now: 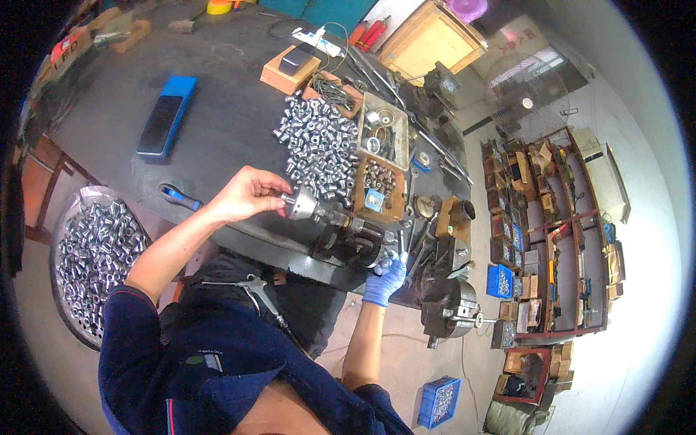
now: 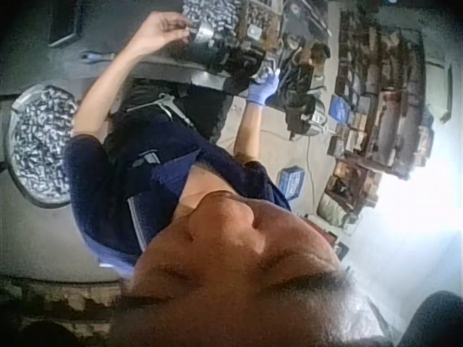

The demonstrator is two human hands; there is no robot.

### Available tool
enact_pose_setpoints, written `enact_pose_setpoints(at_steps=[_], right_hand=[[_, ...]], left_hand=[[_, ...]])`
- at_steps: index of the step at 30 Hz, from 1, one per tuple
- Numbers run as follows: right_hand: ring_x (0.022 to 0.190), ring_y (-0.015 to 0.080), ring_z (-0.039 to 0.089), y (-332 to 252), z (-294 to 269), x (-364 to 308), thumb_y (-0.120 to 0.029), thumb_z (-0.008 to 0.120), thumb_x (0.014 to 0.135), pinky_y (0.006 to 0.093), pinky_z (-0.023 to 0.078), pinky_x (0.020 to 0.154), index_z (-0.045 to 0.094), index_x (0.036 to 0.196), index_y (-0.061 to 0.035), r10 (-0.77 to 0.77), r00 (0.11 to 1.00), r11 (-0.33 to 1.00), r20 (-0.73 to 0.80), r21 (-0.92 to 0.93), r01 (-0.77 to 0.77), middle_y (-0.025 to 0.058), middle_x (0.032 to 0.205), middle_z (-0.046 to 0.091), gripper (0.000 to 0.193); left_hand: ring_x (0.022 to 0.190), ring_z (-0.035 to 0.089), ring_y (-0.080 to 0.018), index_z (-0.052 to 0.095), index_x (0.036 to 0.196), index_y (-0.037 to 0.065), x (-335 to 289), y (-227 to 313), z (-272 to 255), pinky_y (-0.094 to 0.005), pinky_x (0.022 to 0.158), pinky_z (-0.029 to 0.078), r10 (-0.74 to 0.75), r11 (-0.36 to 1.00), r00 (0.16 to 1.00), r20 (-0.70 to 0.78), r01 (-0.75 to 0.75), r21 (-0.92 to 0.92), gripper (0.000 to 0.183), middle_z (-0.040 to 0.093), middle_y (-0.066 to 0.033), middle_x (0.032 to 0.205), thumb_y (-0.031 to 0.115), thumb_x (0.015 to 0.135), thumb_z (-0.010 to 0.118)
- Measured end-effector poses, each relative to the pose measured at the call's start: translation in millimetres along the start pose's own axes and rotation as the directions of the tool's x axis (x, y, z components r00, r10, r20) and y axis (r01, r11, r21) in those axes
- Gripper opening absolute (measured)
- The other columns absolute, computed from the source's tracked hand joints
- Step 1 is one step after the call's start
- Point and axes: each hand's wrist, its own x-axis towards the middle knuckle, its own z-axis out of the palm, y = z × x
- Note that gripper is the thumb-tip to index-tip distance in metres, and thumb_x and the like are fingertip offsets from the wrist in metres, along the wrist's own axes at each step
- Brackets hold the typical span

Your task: The person secures metal fasteners onto a component using a handheld pneumatic tool. They pick up small pieces from a pile, place them individually into position on a central part held in a fixture, and tighten them with the tool.

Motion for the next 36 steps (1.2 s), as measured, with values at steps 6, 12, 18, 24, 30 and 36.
enact_pose_setpoints(at_steps=[6, 12, 18, 24, 30, 36], right_hand=[[0.035, 0.0081, 0.040, -20.4, 10.1, -22.5, -0.037, 0.048, 0.089, 0.0195, 0.028, 0.030, 0.056, 0.077, -0.0029, 0.003, 1.000, 1.000, -0.004, 0.008, -0.003, 0.0016, 0.048, 0.049, 0.037], [0.033, 0.0081, 0.037, -61.2, 58.6, -20.6, -0.040, 0.046, 0.090, 0.0195, 0.026, 0.029, 0.057, 0.073, -0.0017, -0.141, 0.979, 0.979, 0.145, -0.124, 0.159, 0.0026, 0.047, 0.047, 0.043], [0.032, 0.0074, 0.026, -58.5, 77.3, 64.0, -0.043, 0.046, 0.089, 0.0194, 0.023, 0.029, 0.055, 0.071, -0.0042, 0.039, 0.975, 0.996, 0.218, 0.066, -0.055, -0.0022, 0.044, 0.034, 0.043], [0.046, 0.0114, 0.049, -8.3, -10.7, 110.7, -0.039, 0.051, 0.087, 0.0233, 0.039, 0.040, 0.056, 0.077, -0.0077, 0.016, 0.996, 0.994, 0.090, -0.110, -0.006, 0.0026, 0.058, 0.054, 0.034], [0.081, 0.0279, 0.061, 9.2, -4.1, 52.2, -0.035, 0.044, 0.089, 0.0381, 0.050, 0.076, 0.059, 0.097, 0.0007, 0.170, 0.983, 0.985, 0.074, -0.033, -0.168, 0.0150, 0.089, 0.063, 0.040], [0.056, 0.0128, 0.054, -2.5, 5.9, 86.5, -0.032, 0.054, 0.086, 0.0239, 0.043, 0.050, 0.057, 0.082, -0.0063, 0.001, 1.000, 0.968, 0.005, -0.250, 0.000, 0.0051, 0.071, 0.059, 0.026]], left_hand=[[0.074, 0.061, -0.0149, 0.057, 0.097, -0.007, 5.0, 1.1, -3.3, -0.0267, 0.070, 0.050, -0.012, 1.000, 0.999, 0.041, 0.012, 0.001, 0.021, 0.062, -0.0106, 0.085, -0.009, 0.076, 0.058], [0.080, 0.061, -0.0156, 0.059, 0.095, -0.004, 3.9, 7.9, 1.5, -0.0278, 0.073, 0.049, 0.074, 0.966, 0.997, 0.026, -0.078, 0.246, 0.023, 0.063, -0.0089, 0.085, -0.008, 0.072, 0.061], [0.081, 0.062, -0.0189, 0.061, 0.091, -0.001, 0.7, 12.5, 3.5, -0.0293, 0.075, 0.048, 0.251, 0.828, 0.967, 0.048, -0.240, 0.506, 0.025, 0.063, -0.0103, 0.085, -0.005, 0.066, 0.066], [0.081, 0.061, -0.0169, 0.061, 0.090, -0.001, 5.8, 10.3, 7.4, -0.0283, 0.076, 0.048, 0.204, 0.881, 0.979, 0.012, -0.188, 0.434, 0.025, 0.064, -0.0087, 0.084, -0.003, 0.067, 0.067], [0.082, 0.060, -0.0133, 0.061, 0.092, -0.002, 1.8, 8.4, 3.1, -0.0276, 0.077, 0.048, 0.094, 0.942, 0.995, -0.044, -0.074, 0.327, 0.023, 0.064, -0.0077, 0.085, -0.002, 0.070, 0.068], [0.065, 0.060, -0.0125, 0.059, 0.092, -0.008, 6.6, 9.0, 6.1, -0.0247, 0.061, 0.049, -0.022, 0.989, 0.999, -0.023, 0.025, 0.144, 0.019, 0.062, -0.0100, 0.077, 0.002, 0.078, 0.063]])
